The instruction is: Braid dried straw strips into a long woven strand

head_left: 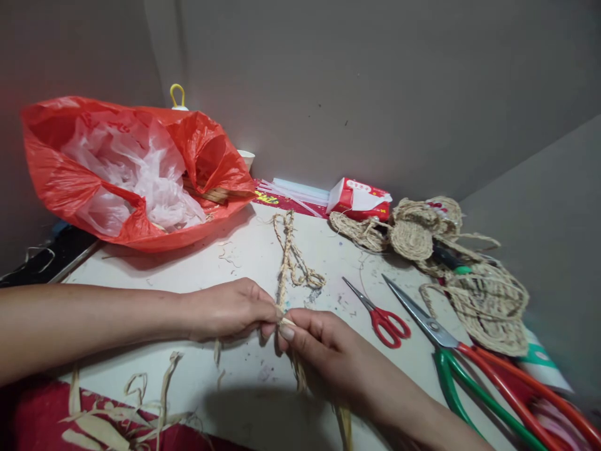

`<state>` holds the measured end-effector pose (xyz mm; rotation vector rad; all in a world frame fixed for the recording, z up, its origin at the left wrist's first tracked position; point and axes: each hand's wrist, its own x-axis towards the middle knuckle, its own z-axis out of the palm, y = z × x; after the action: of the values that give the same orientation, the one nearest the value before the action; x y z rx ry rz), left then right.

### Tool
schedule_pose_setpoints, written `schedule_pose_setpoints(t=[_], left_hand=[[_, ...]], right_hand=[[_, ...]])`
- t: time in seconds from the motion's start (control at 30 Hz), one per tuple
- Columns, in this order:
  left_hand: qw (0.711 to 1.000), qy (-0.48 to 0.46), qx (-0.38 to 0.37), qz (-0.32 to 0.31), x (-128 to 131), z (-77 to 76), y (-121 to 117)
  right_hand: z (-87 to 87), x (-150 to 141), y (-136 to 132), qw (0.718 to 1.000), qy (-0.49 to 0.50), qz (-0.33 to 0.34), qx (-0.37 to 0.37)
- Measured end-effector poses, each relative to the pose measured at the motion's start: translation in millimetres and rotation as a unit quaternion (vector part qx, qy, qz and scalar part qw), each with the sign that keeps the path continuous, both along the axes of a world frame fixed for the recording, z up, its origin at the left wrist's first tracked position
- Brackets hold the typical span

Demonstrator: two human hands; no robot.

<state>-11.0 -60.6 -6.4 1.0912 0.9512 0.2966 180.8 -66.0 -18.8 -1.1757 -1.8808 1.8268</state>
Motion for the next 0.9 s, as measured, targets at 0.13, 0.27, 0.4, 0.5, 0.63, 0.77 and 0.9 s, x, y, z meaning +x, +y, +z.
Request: schedule_pose_setpoints(t=[0.13, 0.27, 0.4, 0.5, 0.63, 0.77, 0.9], left_hand=[[1.000, -0.013, 0.002, 0.006, 3.5, -0.4, -2.8], [0.998, 0.007, 0.056, 0.015, 6.5, -0.4, -4.8], [0.997, 0.037, 0.070, 0.018, 7.1, -0.1, -8.3], [0.994, 0.031, 0.093, 0.037, 7.9, -0.8, -11.8], [0.995, 0.002, 0.086, 0.051, 11.1, -3.6, -16.1], [0.992, -0.068, 0.076, 0.077, 14.9, -10.5, -18.9], [0.988, -0.075, 0.055, 0.123, 16.4, -12.5, -20.1]], right_hand=[[-1.8, -3.0, -3.3, 0.996, -0.032, 0.002, 0.078], [1.0, -1.8, -5.3, 0.984, -0.079, -0.012, 0.157], [8.7, 3.0, -4.9, 0.970, -0.133, -0.021, 0.202], [10.4, 2.3, -7.8, 0.983, -0.101, -0.038, 0.150], [8.1, -7.0, -17.4, 0.996, -0.036, -0.084, 0.018], [3.6, -15.8, -25.0, 0.990, -0.058, -0.074, 0.100], [-6.9, -15.5, -27.3, 0.957, -0.143, -0.019, 0.253]])
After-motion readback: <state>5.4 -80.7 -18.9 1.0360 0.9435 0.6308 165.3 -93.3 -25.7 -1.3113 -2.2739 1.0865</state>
